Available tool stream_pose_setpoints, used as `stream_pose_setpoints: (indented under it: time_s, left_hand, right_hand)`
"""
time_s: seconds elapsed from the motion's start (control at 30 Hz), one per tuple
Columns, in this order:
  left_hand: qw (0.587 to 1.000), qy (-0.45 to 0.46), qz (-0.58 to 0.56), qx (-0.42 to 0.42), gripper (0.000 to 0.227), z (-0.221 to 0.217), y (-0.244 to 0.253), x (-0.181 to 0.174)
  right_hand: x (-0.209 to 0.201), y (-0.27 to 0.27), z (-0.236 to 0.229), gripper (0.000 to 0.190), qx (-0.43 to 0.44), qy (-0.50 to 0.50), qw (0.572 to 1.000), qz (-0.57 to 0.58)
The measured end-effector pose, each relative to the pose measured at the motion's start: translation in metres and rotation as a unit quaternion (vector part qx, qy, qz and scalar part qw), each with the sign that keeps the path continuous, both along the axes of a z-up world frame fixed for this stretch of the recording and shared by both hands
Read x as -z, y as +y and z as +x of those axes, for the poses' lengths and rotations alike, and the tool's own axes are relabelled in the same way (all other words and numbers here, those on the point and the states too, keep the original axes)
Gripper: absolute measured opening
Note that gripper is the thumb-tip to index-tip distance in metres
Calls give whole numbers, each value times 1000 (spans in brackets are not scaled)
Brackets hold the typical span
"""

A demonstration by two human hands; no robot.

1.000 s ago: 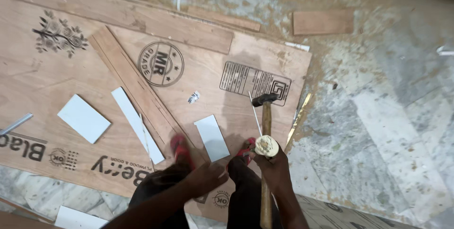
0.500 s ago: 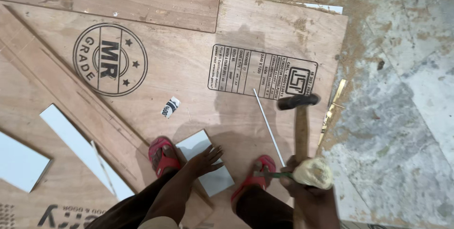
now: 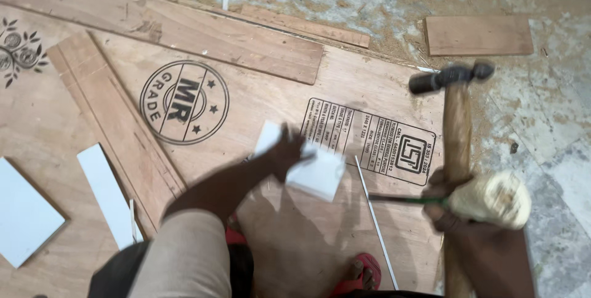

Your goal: The person positions a wooden panel against a wall, then retrieves a hammer and a chisel. They sit on the floor and use the hammer and chisel to carve or shape a small wooden block placed on a larger plywood sheet.

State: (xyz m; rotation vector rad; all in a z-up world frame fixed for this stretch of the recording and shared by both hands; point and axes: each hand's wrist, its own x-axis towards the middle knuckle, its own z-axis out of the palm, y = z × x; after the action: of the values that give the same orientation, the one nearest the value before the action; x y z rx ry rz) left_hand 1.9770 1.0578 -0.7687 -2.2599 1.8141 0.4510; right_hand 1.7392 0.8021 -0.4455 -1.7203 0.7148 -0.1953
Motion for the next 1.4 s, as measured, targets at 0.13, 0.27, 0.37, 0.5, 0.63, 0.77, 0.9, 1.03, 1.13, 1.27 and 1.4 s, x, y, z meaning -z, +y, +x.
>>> stream_pose_setpoints:
  time_s: [0.13, 0.27, 0.37, 0.5, 0.63, 0.77, 0.9, 1.03, 1.13, 1.27, 1.4]
  left_hand:
    - [932, 165, -6, -323, 121, 118, -5, -103]
    - [660, 512, -247, -491, 109, 147, 11, -173]
    - [529, 650, -377, -394, 106, 144, 16, -189]
    - [447, 762, -358, -301, 102, 131, 26, -196]
    - [506, 723, -382, -275, 104, 137, 25, -212]
    - [478, 697, -488, -218, 109, 133, -3, -244]
    - [599, 578, -482, -274, 114, 106, -5, -266]
    - [681, 475, -484, -276, 90, 115, 6, -277]
    - [722, 452, -441, -282, 87, 116, 42, -263]
    - [670, 429, -500, -343, 91, 102, 121, -267]
    - [612, 418, -549, -386, 97, 97, 196, -262]
  right_hand:
    - [-29, -11, 46, 35, -118, -33, 985, -121]
    - [-30, 2, 76, 35, -127, -76, 980, -132]
    - [-34, 16, 99, 28, -136, -64, 970, -192]
    - [-44, 42, 148, 23, -109, 12, 961, -253]
    - [-56, 58, 185, 25, -104, -75, 955, -266]
    - [-74, 67, 173, 17, -88, -147, 950, -260]
    - [-88, 61, 140, 11, -99, -233, 923, -291]
    - [-52, 78, 85, 15, -93, -317, 915, -232]
    - [-15, 106, 33, 12, -93, -358, 901, -228]
    - [-11, 128, 6, 2, -127, -353, 875, -307]
    - [-12, 136, 16, 4, -114, -309, 897, -295]
